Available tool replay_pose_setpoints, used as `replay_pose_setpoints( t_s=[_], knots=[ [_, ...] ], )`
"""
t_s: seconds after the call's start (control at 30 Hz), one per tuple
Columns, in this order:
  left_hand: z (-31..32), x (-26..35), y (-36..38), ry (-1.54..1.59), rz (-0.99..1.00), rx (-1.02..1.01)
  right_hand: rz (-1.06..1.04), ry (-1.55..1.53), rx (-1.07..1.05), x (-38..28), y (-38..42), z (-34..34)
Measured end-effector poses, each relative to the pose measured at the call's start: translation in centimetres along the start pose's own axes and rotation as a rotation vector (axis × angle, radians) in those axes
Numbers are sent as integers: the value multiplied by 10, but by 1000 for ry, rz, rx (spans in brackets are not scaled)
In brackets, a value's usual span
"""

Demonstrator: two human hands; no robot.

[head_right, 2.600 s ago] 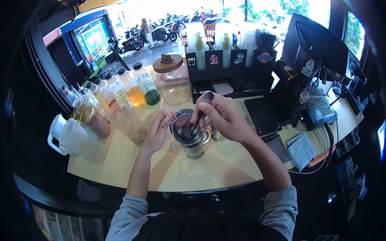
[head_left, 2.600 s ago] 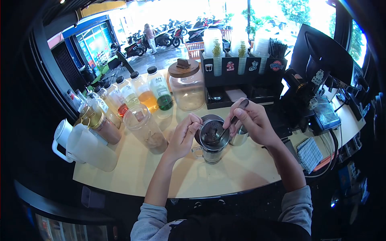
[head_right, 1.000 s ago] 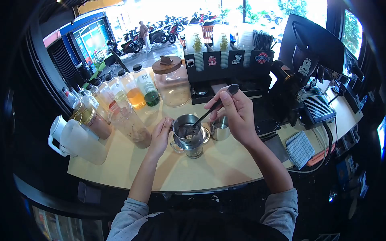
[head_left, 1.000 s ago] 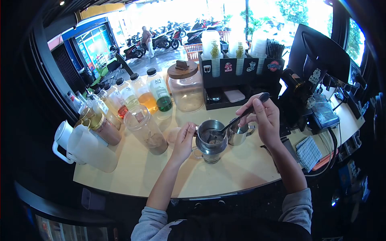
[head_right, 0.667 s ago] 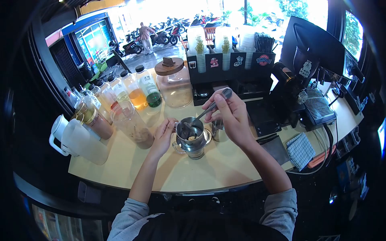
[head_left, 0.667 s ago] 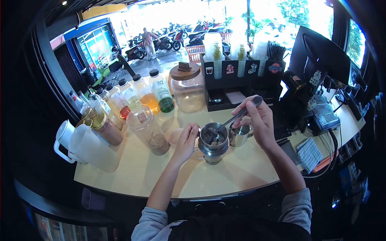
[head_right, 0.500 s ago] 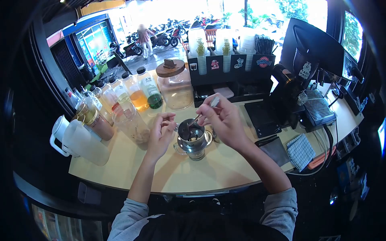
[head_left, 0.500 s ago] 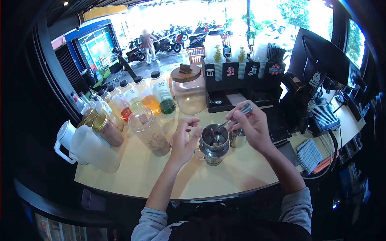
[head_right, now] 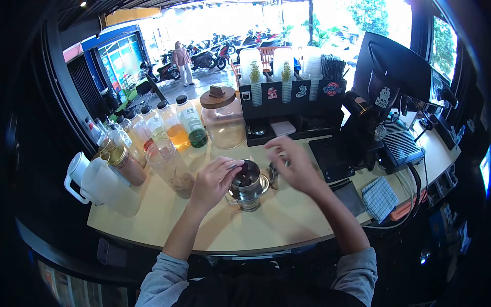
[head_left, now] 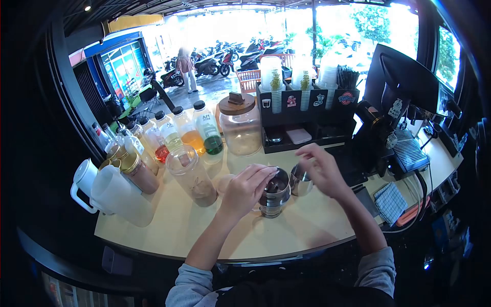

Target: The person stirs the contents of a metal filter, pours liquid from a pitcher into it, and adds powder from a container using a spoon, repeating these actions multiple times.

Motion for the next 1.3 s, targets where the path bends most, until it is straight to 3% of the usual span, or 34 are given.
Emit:
replay_pose_setpoints(
  t_s=[0.03, 0.1, 0.2, 0.33, 0.47, 0.5, 0.63, 0.87, 1.3],
  knots=[
    [-2, 0, 0, -12, 4, 23, 62, 22, 54, 31, -5, -6],
    [-3, 0, 1, -23, 11, 47, 103, 373, 125, 85, -5, -15],
    [-7, -2, 2, -29, 31, 103, 238, 337, 17, 126, 7, -9],
    [-13, -3, 4, -76, 63, 160, 295, 247, 68, 147, 17, -6],
    [-22, -1, 5, -81, 90, 240, 448, 3, -52, 186, 26, -7],
    [-24, 1, 5, -84, 89, 241, 485, -139, -125, 187, 28, -3],
    [-24, 1, 6, -91, 54, 257, 477, -182, -145, 182, 38, 4],
    [-23, 4, 4, -125, 106, 258, 449, -447, 42, 184, 35, 9],
    [-28, 5, -1, -168, 69, 348, 275, -531, 20, 58, 2, -35]
  ],
)
Point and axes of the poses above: each hand's wrist, its own y-axis away from the middle knuckle, its own z-axis out of the palm, x = y × z, the point moved 5 cm from there along -y, towards the middle knuckle, and after that the axes turned 14 degrees about z, right-handed, at the moved point
